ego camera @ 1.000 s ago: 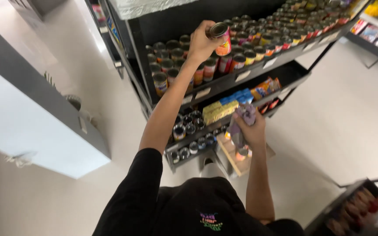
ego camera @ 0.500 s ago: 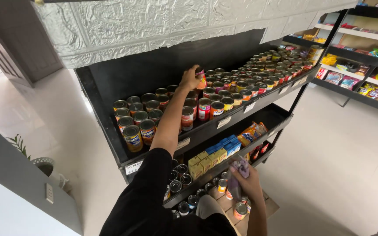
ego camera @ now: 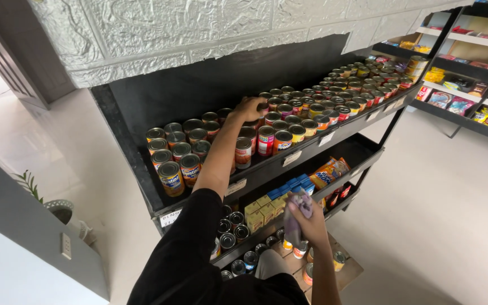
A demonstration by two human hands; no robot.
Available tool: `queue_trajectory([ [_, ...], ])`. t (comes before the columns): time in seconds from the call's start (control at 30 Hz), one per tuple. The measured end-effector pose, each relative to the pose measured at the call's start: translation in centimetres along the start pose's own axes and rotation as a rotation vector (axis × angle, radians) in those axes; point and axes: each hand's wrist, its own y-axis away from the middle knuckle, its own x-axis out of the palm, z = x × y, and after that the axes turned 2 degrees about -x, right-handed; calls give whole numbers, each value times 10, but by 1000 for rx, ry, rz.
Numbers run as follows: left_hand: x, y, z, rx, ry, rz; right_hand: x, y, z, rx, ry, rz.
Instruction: Cleaning canned goods with a cloth and organizing them onto a retail shelf.
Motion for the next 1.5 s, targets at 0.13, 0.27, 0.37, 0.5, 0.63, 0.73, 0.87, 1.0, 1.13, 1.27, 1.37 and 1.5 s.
queue_trajectory([
  [0.13,-19,2,-9,-237,-43,155,6,-31,59,-216,287,-138],
  [0.27,32,-75,55,-367,3,25,14,-72,135,-322,397,-137],
  [0.37,-8,-32,1,-450,62,24,12,-101,152,-444,412,-150],
  [0.5,27,-80,19,-539,-44,75,16,-125,158,-419,397,-147],
  [0.63,13,-63,4,-516,17,-24,17,-132,162,-381,376,-135],
  [0.73,0,-58,7,-506,65,-115,17,-141,161,-391,370,-128],
  [0.87,-57,-2,-47,-393,238,-338,23,-144,176,-408,339,-125],
  [1.0,-72,50,-68,-315,690,-620,37,-139,197,-382,289,-132],
  [1.13,-59,158,-100,-67,1685,-716,47,-104,204,-346,197,-241],
  [1.27,-76,286,-157,-352,1911,-610,67,-38,206,-446,219,-332],
  [1.37,-73,374,-189,-476,1872,-401,100,-7,224,-666,313,-216],
  [1.5,-53,455,-174,-627,1713,-330,160,52,238,-417,488,18],
])
